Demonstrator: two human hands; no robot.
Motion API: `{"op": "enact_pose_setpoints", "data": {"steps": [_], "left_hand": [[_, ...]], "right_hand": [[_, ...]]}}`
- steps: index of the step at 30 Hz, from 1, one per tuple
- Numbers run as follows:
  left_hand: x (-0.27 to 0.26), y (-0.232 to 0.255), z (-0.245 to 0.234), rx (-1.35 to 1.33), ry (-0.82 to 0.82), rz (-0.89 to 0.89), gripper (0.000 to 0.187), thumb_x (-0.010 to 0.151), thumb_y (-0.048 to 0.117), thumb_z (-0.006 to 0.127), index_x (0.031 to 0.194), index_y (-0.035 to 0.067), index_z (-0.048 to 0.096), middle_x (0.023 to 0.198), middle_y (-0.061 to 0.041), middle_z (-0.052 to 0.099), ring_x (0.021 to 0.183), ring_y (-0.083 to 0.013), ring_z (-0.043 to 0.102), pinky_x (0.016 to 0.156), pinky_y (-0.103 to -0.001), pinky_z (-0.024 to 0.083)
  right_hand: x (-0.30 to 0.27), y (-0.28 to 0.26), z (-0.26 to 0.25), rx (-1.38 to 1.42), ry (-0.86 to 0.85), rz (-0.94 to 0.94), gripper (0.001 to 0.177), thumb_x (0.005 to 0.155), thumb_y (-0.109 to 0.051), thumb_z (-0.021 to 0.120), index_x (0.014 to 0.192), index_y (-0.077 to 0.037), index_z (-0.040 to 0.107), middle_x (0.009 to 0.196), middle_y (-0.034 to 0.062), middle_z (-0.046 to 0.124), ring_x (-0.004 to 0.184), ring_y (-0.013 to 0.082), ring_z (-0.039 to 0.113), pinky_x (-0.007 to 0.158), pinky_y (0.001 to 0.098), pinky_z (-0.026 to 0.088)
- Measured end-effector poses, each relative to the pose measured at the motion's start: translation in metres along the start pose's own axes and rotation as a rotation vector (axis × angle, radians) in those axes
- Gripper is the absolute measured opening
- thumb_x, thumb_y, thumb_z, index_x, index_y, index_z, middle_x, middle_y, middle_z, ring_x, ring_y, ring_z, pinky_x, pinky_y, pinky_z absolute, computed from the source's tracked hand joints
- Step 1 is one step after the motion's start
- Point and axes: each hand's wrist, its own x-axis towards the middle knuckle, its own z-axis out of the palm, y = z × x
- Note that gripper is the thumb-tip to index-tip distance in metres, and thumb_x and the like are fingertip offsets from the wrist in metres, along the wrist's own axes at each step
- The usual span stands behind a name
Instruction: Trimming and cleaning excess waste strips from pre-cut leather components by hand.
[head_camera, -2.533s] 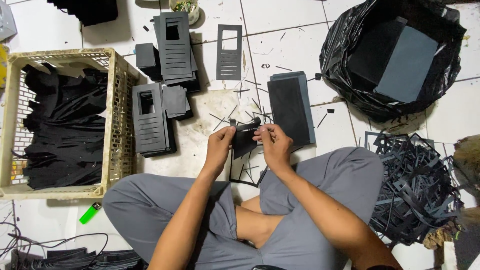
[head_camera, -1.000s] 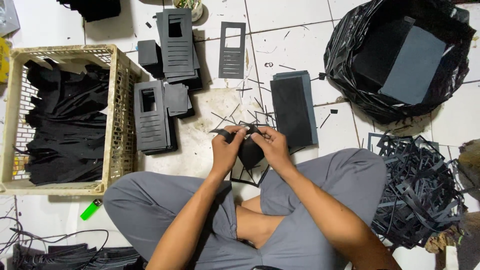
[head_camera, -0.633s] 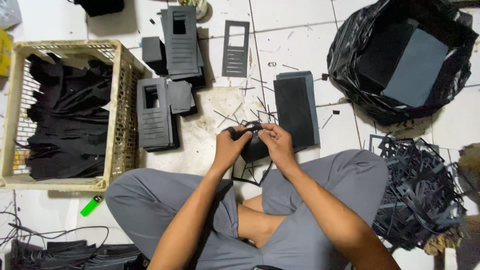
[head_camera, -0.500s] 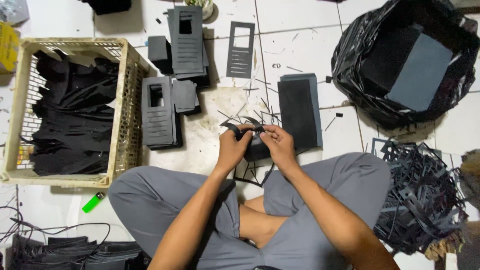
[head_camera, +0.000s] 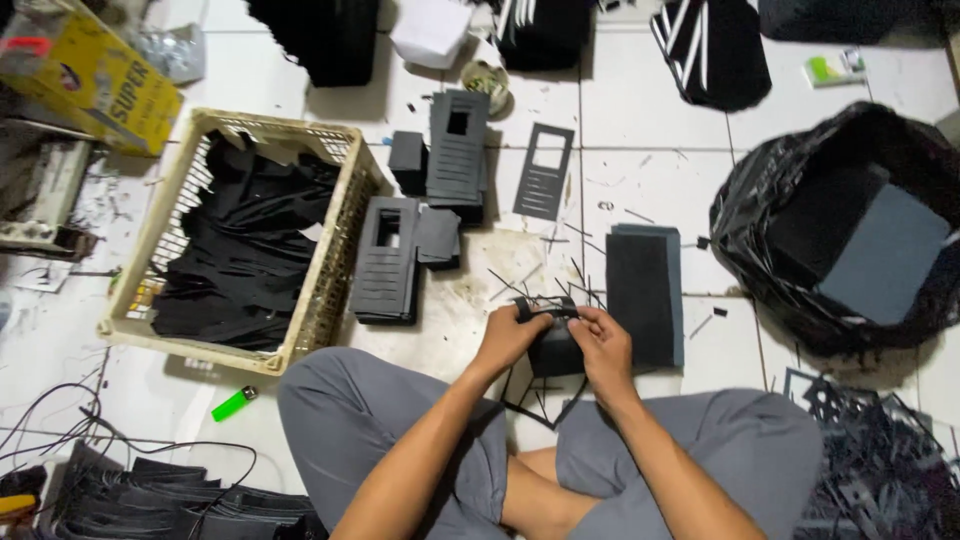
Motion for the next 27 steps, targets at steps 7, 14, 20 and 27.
{"op": "enact_pose_setpoints", "data": {"steps": [7, 14, 20, 27], "left_hand": [[-0.031, 0.048, -0.012, -0.065, -0.035, 0.125, 0.037, 0.086, 0.032, 0.077, 0.1, -0.001, 0.079, 0.09, -0.022, 0.077, 0.093, -0.0349, 0.074, 0.08, -0.04, 0.055], [-0.026, 0.035, -0.007, -0.061, -0.009, 0.194, 0.029, 0.086, 0.03, 0.079, 0.098, 0.005, 0.08, 0.084, -0.018, 0.076, 0.088, -0.0287, 0.074, 0.075, -0.037, 0.055], [-0.017, 0.024, -0.007, -0.076, -0.026, 0.156, 0.031, 0.082, 0.031, 0.083, 0.095, 0.003, 0.079, 0.082, -0.018, 0.076, 0.086, -0.0289, 0.075, 0.077, -0.038, 0.056], [-0.009, 0.005, 0.003, -0.169, -0.063, 0.118, 0.024, 0.083, 0.026, 0.084, 0.095, 0.005, 0.08, 0.082, -0.012, 0.076, 0.082, -0.0201, 0.07, 0.079, -0.035, 0.056]], "right_hand": [[0.0, -0.004, -0.001, -0.001, -0.006, -0.043, 0.025, 0.092, -0.014, 0.074, 0.116, -0.008, 0.074, 0.085, 0.005, 0.068, 0.078, 0.0104, 0.062, 0.074, 0.0273, 0.051], [-0.014, -0.023, 0.002, 0.09, -0.108, 0.068, 0.018, 0.089, -0.018, 0.078, 0.103, -0.008, 0.08, 0.079, 0.0042, 0.069, 0.072, 0.0131, 0.063, 0.069, 0.0277, 0.053], [-0.014, -0.029, 0.003, 0.039, -0.089, 0.029, 0.013, 0.087, -0.014, 0.079, 0.098, -0.007, 0.081, 0.08, 0.0042, 0.07, 0.076, 0.0126, 0.062, 0.071, 0.0275, 0.053], [-0.016, -0.032, 0.004, -0.037, -0.052, 0.009, 0.016, 0.084, -0.018, 0.079, 0.096, -0.007, 0.079, 0.08, 0.0015, 0.065, 0.078, 0.0153, 0.056, 0.071, 0.0301, 0.051]]}}
